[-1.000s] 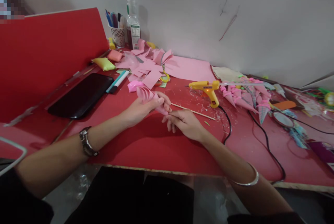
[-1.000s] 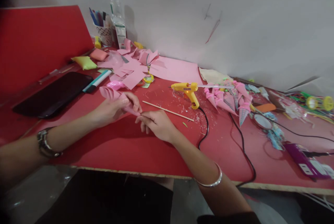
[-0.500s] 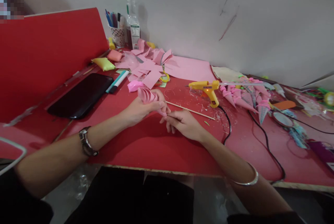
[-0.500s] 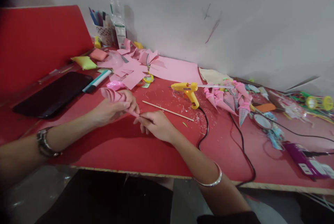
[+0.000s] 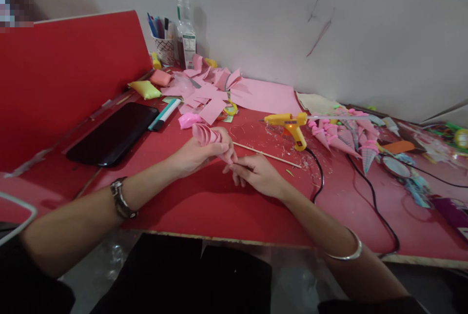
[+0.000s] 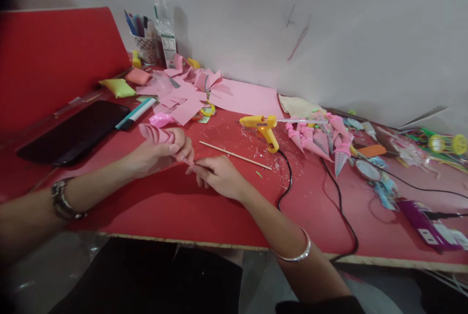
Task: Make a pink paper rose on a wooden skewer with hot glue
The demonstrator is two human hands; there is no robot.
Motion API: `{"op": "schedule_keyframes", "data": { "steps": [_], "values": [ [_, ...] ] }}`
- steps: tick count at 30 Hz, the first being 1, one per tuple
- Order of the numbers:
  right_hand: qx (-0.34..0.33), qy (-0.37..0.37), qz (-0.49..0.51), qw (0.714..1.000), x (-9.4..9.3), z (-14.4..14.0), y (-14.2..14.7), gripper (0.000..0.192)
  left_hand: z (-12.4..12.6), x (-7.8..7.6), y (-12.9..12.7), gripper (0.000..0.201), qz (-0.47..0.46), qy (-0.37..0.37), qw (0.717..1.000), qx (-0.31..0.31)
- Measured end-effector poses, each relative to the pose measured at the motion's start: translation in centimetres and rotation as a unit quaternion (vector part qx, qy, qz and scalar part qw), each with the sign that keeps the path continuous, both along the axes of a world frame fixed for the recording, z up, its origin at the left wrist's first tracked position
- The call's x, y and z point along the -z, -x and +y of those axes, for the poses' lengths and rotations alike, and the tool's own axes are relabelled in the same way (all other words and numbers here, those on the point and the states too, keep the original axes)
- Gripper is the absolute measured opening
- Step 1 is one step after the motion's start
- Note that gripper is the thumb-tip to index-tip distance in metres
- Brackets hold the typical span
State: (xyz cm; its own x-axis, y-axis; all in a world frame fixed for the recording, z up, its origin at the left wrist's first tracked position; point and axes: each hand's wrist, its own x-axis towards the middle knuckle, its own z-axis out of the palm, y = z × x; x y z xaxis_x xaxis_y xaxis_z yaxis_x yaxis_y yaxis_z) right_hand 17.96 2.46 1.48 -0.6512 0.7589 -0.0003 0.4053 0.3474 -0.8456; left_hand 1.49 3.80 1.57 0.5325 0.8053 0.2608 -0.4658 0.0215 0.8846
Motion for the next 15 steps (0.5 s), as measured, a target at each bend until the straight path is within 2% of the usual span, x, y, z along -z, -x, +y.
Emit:
{"op": "schedule_keyframes", "data": {
  "steps": [15],
  "values": [
    [-0.008,-0.041,-0.025,0.999,0.09,0.21,-0.05,0.030,0.14,0.09,-0.03,0.025,-0.019,0.027,0.999,0.008]
  ]
}}
